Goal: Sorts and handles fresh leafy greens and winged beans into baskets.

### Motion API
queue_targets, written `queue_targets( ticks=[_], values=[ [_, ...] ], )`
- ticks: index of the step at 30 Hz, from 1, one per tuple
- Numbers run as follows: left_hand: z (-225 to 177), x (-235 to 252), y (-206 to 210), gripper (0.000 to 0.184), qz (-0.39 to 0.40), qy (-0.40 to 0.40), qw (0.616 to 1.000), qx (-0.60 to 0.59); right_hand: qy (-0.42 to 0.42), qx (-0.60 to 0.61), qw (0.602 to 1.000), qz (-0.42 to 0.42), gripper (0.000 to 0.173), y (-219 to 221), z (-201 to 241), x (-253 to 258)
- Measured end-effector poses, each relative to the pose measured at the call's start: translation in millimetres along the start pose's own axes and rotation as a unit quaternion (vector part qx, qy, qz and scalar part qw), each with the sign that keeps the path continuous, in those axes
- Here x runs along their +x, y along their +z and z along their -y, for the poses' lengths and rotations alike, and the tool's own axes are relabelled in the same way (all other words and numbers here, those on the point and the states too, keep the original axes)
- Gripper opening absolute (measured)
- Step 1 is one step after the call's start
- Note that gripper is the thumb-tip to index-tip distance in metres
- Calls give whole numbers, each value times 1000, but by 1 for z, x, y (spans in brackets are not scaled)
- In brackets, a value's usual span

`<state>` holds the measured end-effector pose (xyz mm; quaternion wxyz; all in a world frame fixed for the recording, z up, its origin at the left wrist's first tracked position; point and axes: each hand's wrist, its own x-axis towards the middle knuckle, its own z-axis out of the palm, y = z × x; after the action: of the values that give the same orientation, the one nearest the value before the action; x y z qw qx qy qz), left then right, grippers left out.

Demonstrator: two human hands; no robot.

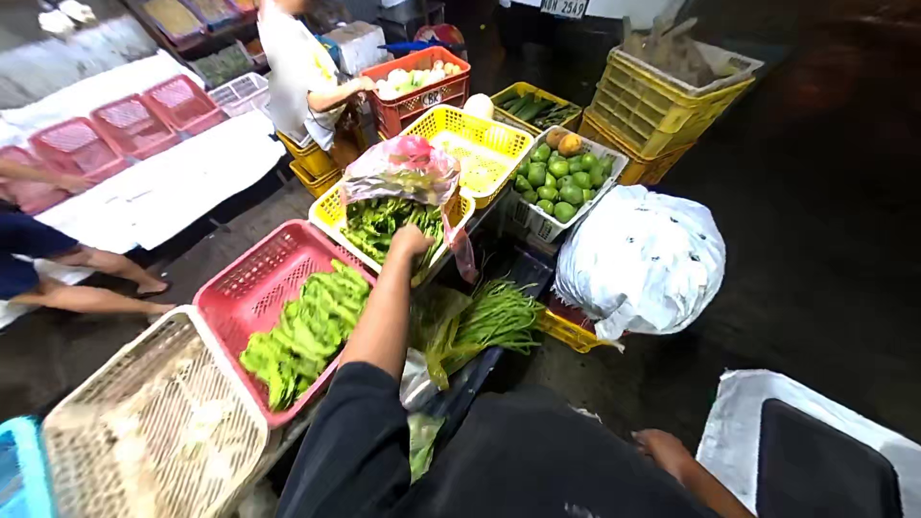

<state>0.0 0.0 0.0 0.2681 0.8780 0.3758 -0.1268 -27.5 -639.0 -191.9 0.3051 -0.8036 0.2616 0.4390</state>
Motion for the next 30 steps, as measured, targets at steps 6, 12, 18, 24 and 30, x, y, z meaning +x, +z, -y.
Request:
queue_targets(
  ticks=[6, 12, 18, 24, 30],
  values=[
    [-48, 16, 25, 80, -22, -106, 992, 70, -184, -122, 963, 155, 41, 29, 177, 39],
    [-40, 4, -14, 70, -45, -105, 991, -70, -412, -249, 835, 268, 39, 41, 385, -5],
    [5, -44, -52, 36, -248, -136, 862, -420, -458, -291, 766, 346, 37, 57, 496, -61],
    [71, -110, -50, 49, -473, -213, 690, -505, -549, -274, 664, 428, 28, 105, 514, -113],
    [150, -176, -52, 71, -462, -356, 733, -351, -702, -326, 536, 337, 22, 183, 525, -172]
  ],
)
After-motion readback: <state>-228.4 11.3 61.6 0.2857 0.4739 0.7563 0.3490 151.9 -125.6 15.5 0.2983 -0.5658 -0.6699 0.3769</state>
